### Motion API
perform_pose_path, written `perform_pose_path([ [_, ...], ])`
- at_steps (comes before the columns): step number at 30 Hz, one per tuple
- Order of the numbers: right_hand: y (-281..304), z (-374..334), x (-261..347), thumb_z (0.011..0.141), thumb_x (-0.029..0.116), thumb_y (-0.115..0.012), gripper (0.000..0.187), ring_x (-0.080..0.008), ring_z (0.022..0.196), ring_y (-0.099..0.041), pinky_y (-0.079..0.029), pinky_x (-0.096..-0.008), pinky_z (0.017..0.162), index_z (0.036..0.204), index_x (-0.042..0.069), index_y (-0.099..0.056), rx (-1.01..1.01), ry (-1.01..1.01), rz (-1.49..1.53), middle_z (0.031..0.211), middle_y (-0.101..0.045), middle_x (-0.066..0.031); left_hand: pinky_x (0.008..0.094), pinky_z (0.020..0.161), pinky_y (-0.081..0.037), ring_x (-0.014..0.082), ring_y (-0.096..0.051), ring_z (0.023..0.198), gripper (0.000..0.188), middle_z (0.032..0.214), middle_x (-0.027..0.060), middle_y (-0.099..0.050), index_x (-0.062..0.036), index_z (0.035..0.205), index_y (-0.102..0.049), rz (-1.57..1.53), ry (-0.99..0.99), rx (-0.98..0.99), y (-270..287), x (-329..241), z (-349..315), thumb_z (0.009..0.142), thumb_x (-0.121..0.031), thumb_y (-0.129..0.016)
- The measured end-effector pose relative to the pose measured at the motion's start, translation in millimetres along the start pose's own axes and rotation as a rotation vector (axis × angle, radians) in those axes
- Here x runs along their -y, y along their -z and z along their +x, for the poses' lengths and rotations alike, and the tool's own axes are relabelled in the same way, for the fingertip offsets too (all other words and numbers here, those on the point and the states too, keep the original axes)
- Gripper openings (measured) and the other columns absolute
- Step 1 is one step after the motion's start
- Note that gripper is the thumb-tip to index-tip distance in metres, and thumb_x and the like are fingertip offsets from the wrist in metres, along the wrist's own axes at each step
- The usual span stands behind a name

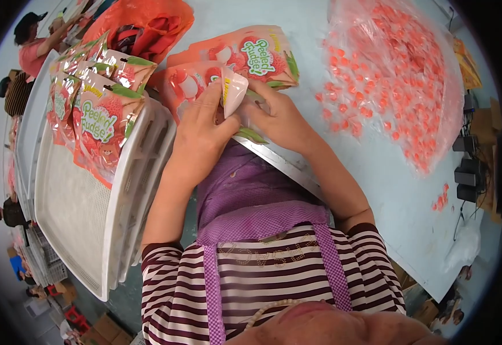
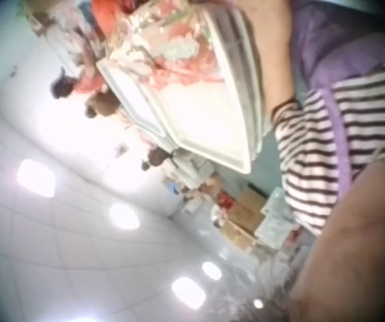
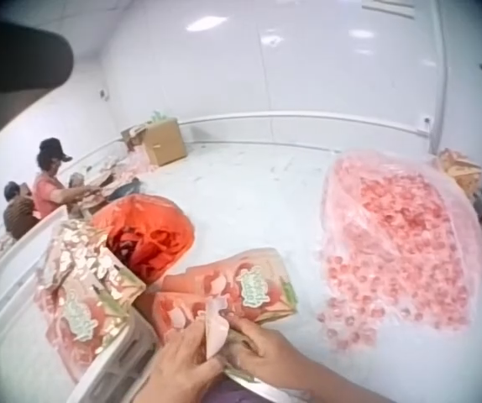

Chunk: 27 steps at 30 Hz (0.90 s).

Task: Packing small candies into individual plastic pouches at a packaging station.

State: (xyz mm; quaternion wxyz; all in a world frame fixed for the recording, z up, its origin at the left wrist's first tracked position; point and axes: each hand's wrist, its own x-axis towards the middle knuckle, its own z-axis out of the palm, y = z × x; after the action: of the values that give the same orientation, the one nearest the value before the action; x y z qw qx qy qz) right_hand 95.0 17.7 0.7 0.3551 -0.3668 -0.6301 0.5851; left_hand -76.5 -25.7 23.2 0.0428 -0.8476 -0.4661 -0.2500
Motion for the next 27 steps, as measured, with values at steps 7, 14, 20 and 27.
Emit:
perform_pose_path([
  [7,10,5,-9,0.079,-0.007,-0.055,0.043,-0.0141,0.103,-0.057,-0.046,-0.0284,0.087,0.121,0.001,-0.054,-0.005,0.163,-0.089,0.109,-0.061,-0.0088,0.0473,0.095,-0.038,0.0392,-0.036,0.128,0.014,0.139,0.0222,-0.037,-0.0046,0.081,-0.056,0.115,-0.037,0.141,25,-14,8,0.072,-0.012,-0.064],
  [14,20,13,-23,0.077,-0.011,-0.052,0.043,-0.0138,0.100,-0.058,-0.047,-0.0256,0.082,0.117,0.002,-0.058,0.056,0.163,-0.012,0.108,-0.063,-0.0092,0.0472,0.096,-0.037,0.0376,-0.042,0.125,0.018,0.134,0.0181,-0.044,0.0017,0.090,-0.058,-0.028,-0.130,0.092,20,-6,3,0.073,-0.001,-0.063],
  [20,48,4,0,0.083,0.006,-0.058,0.034,-0.0129,0.089,-0.061,-0.048,-0.0257,0.076,0.118,0.002,-0.057,-0.005,0.137,-0.446,0.102,-0.065,-0.0089,0.0450,0.098,-0.037,0.0365,-0.050,0.115,0.031,0.120,0.0181,-0.056,-0.0008,0.108,-0.058,-0.312,0.029,-0.097,-51,13,19,0.077,0.001,-0.059],
  [27,122,-74,2,0.080,0.012,-0.066,0.025,-0.0156,0.082,-0.057,-0.048,-0.0255,0.071,0.104,0.004,-0.062,-0.583,0.109,-0.712,0.094,-0.062,-0.0068,0.0470,0.098,-0.037,0.0399,-0.054,0.092,0.013,0.095,0.0180,-0.059,0.0001,0.094,-0.056,-0.454,0.104,-0.178,-121,28,33,0.084,-0.009,-0.058],
])
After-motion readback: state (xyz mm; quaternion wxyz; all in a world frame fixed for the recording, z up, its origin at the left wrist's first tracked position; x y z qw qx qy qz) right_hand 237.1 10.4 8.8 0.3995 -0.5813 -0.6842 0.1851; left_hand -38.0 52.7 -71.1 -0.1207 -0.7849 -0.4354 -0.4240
